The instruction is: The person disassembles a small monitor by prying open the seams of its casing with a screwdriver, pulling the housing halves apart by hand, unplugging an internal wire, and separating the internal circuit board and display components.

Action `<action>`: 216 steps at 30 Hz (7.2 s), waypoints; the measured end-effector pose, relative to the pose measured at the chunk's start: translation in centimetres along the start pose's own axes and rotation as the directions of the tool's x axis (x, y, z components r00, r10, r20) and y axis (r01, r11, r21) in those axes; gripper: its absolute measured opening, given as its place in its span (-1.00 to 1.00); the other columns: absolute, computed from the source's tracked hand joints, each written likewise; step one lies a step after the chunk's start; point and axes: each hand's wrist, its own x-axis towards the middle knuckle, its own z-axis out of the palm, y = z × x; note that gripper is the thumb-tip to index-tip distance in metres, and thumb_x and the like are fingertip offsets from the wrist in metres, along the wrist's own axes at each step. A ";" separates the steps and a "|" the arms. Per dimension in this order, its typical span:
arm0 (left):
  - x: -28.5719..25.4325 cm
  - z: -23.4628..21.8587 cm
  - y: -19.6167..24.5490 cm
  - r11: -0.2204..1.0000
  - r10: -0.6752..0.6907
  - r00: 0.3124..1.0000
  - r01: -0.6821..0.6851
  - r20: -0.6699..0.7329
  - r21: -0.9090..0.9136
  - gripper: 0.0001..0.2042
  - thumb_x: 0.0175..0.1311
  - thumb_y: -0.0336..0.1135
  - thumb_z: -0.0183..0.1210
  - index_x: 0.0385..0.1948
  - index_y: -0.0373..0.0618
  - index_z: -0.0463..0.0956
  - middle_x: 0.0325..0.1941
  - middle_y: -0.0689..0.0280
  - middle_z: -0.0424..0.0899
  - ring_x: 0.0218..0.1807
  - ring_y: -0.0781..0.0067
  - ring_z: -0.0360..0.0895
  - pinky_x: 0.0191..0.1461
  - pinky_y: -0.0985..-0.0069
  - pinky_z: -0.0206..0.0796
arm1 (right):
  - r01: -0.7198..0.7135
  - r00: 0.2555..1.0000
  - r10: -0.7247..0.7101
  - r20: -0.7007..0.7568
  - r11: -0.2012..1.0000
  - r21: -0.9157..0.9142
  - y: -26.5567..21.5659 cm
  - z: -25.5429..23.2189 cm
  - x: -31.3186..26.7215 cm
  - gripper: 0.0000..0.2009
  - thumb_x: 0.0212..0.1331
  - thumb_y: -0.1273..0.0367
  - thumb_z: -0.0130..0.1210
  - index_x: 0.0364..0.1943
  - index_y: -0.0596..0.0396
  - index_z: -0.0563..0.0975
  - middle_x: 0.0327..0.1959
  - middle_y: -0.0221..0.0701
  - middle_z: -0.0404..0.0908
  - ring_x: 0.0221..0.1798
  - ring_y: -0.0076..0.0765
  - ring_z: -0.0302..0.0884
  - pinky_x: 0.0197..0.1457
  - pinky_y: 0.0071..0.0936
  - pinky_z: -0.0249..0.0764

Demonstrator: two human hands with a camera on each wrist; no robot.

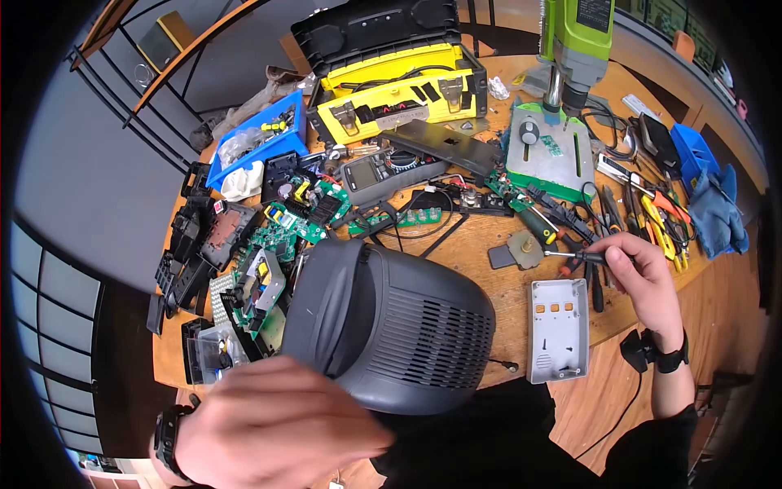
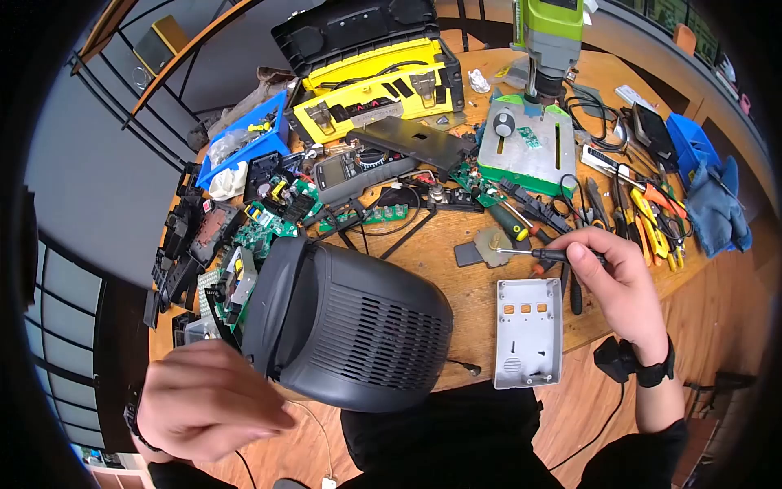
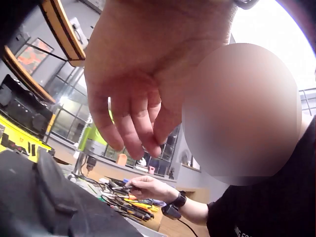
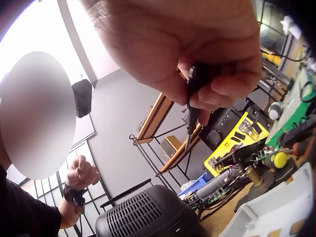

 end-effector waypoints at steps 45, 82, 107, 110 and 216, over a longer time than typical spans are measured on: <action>-2.3 -1.3 5.1 0.911 -0.228 0.971 0.237 -0.068 0.338 -0.67 0.06 -0.26 0.34 -0.21 -0.31 0.64 -0.15 0.00 0.70 -0.20 0.09 0.68 -0.11 0.31 0.49 | 0.339 0.941 -0.304 0.151 0.821 -0.459 1.2 0.2 2.9 -0.86 0.21 0.42 0.13 -0.24 0.20 0.61 -0.29 -0.14 0.64 -0.25 0.03 0.59 -0.18 -0.21 0.46; -6.7 -1.0 -11.6 0.936 -0.123 0.987 0.081 0.102 0.344 0.18 -0.33 0.07 0.55 0.45 -0.14 0.05 0.54 -0.11 -0.07 0.55 -0.22 -0.06 0.51 0.04 0.01 | 0.620 0.763 -0.271 0.586 0.560 -0.549 -10.4 18.2 0.7 0.33 -0.28 -0.26 0.40 0.48 0.18 -0.14 0.46 0.18 -0.16 0.54 0.43 -0.29 0.32 0.60 -0.11; -7.6 0.7 -11.5 0.879 -0.083 0.997 0.077 -0.009 0.470 -0.11 -0.22 0.18 0.44 0.28 0.05 0.39 0.51 -0.13 0.06 0.42 -0.18 0.27 0.23 0.17 0.41 | 0.611 0.785 -0.373 0.494 0.594 -0.524 -8.3 17.8 -0.3 0.27 -0.34 -0.11 0.49 0.47 0.14 -0.02 0.46 0.16 -0.12 0.53 0.42 -0.22 0.39 0.48 -0.14; -8.2 1.5 -10.9 0.914 -0.202 0.978 0.205 -0.044 0.349 -0.11 -0.22 0.14 0.46 0.29 0.04 0.38 0.51 -0.13 0.06 0.35 -0.23 0.36 0.18 0.18 0.46 | 0.562 0.816 -0.343 0.466 0.662 -0.496 -7.7 17.1 -0.5 0.29 -0.35 -0.14 0.50 0.48 0.13 -0.04 0.47 0.21 -0.19 0.52 0.49 -0.25 0.38 0.49 -0.16; -7.8 3.0 -10.5 0.736 0.026 0.981 0.113 -0.195 0.668 0.08 -0.42 -0.08 0.50 0.36 -0.23 0.20 0.44 -0.21 0.11 0.47 -0.26 0.10 0.51 -0.05 0.02 | 0.438 0.789 -0.319 0.525 0.891 -0.118 -6.3 12.3 7.1 0.12 -0.42 -0.04 0.48 0.40 0.12 0.27 0.45 -0.13 0.19 0.53 -0.07 0.09 0.55 -0.21 -0.05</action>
